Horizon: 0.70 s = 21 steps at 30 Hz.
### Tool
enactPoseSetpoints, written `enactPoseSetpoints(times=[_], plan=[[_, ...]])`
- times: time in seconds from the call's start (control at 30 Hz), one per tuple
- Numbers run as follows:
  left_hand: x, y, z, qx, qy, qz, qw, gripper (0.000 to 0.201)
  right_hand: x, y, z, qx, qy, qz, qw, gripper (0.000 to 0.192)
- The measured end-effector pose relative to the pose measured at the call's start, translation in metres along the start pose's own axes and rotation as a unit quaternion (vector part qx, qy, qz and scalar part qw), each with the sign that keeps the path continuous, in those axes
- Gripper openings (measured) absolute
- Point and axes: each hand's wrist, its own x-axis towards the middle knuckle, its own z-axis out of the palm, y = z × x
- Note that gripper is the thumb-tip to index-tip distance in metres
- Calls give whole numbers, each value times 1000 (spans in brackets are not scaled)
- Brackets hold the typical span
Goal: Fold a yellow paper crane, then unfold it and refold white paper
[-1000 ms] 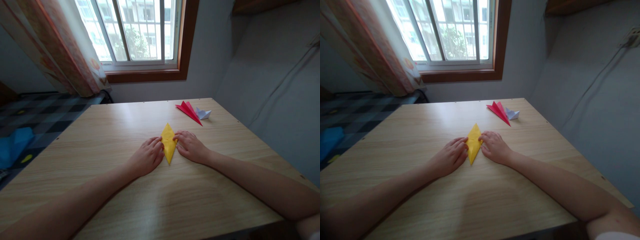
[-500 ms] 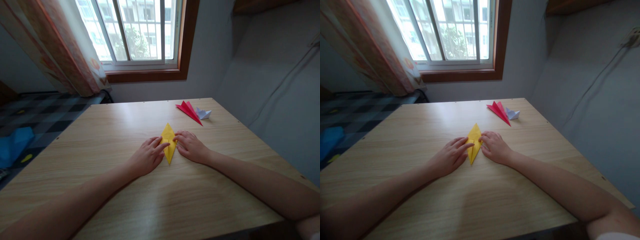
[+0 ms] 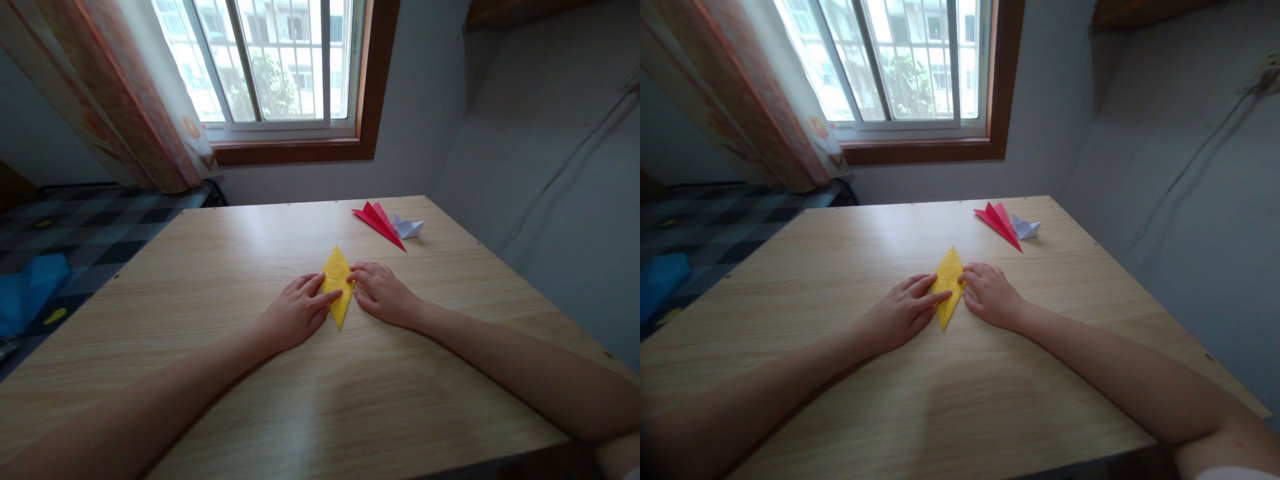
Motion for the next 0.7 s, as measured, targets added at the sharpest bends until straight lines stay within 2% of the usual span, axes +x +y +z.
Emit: enactPoseSetpoints(times=[0.2,0.33,0.7], plan=[[-1,0,1,2,6,1,1000,38,0,1,3,-9,-1,7,1000,45],[-1,0,1,8,-12,-10,1000,42,0,0,2,-9,-6,9,1000,43],[-4,-2,5,-9,9,-32,999,49,0,1,2,19,16,-1,1000,36]])
